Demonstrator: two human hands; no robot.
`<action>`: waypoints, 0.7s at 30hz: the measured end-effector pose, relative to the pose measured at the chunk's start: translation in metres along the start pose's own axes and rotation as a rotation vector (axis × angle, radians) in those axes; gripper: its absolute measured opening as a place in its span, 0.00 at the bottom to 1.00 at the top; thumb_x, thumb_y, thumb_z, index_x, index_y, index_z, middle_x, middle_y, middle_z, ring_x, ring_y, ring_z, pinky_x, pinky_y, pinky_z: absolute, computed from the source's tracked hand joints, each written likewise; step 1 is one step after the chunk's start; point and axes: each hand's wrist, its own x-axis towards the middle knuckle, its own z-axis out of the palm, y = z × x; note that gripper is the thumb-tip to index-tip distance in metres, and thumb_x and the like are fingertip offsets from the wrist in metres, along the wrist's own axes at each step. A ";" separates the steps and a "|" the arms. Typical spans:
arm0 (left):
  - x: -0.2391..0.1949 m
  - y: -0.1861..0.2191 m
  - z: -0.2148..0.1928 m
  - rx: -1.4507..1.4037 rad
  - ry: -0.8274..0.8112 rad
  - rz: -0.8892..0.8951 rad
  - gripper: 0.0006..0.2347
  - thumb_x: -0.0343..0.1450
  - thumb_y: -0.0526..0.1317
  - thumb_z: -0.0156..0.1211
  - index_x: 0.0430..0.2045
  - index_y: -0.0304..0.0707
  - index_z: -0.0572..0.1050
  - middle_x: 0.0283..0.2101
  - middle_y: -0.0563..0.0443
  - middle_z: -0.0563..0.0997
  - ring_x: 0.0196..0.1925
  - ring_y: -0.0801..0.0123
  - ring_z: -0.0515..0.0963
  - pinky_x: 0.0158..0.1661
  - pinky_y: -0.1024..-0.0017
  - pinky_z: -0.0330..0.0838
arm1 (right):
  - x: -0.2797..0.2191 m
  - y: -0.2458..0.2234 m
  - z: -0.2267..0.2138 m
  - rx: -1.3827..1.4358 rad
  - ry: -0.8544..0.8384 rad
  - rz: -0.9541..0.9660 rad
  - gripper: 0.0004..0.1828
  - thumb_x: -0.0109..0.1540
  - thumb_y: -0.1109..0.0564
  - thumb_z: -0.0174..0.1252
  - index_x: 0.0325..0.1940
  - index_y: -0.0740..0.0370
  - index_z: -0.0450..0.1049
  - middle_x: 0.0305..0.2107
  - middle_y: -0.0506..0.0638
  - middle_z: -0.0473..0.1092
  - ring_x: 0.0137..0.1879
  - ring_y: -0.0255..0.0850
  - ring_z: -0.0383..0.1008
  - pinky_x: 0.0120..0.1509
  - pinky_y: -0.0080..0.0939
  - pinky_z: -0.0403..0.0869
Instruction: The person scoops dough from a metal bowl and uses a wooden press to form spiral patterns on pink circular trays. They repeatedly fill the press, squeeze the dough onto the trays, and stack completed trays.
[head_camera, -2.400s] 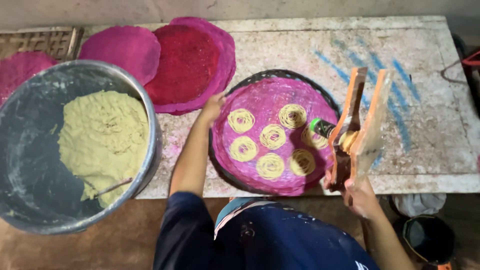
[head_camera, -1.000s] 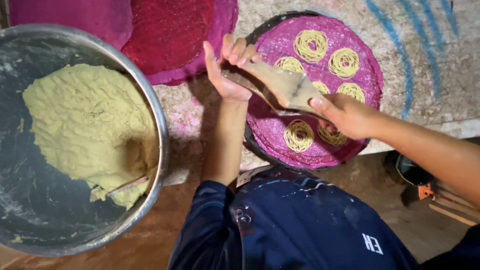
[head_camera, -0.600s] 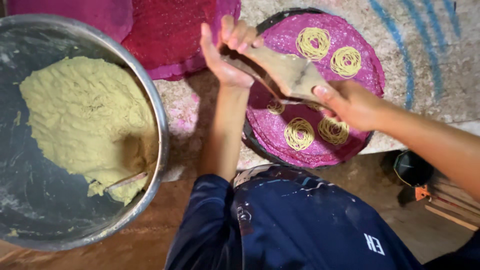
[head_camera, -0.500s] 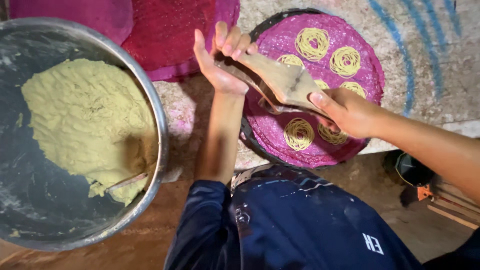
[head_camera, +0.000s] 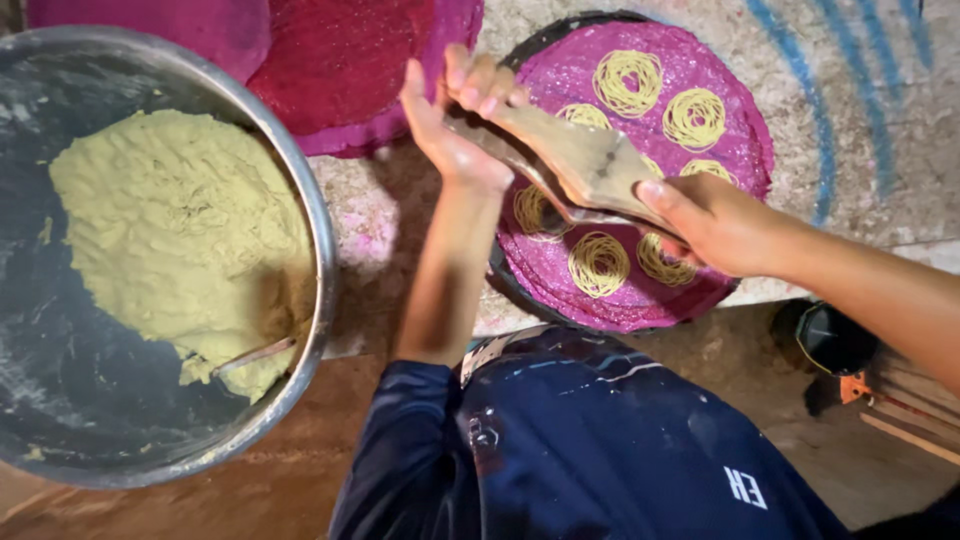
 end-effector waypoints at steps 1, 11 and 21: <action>-0.001 -0.008 -0.001 0.013 0.008 0.020 0.17 0.78 0.57 0.45 0.27 0.47 0.64 0.25 0.61 0.65 0.30 0.73 0.68 0.42 0.67 0.68 | -0.002 0.004 -0.006 -0.048 0.001 0.032 0.39 0.71 0.31 0.34 0.31 0.66 0.73 0.18 0.53 0.70 0.24 0.44 0.72 0.30 0.45 0.74; 0.028 -0.006 0.008 0.181 0.080 -0.214 0.23 0.73 0.57 0.38 0.41 0.35 0.70 0.35 0.51 0.75 0.42 0.66 0.73 0.49 0.64 0.70 | 0.018 0.019 -0.023 0.016 0.147 -0.120 0.32 0.71 0.34 0.39 0.32 0.64 0.71 0.18 0.50 0.65 0.24 0.40 0.65 0.30 0.45 0.67; -0.044 -0.003 -0.072 1.314 0.171 -0.708 0.23 0.79 0.36 0.40 0.73 0.43 0.57 0.28 0.53 0.76 0.21 0.75 0.69 0.21 0.77 0.63 | 0.038 0.046 -0.013 0.142 0.218 -0.237 0.30 0.69 0.33 0.41 0.35 0.61 0.71 0.19 0.48 0.66 0.24 0.36 0.66 0.28 0.41 0.67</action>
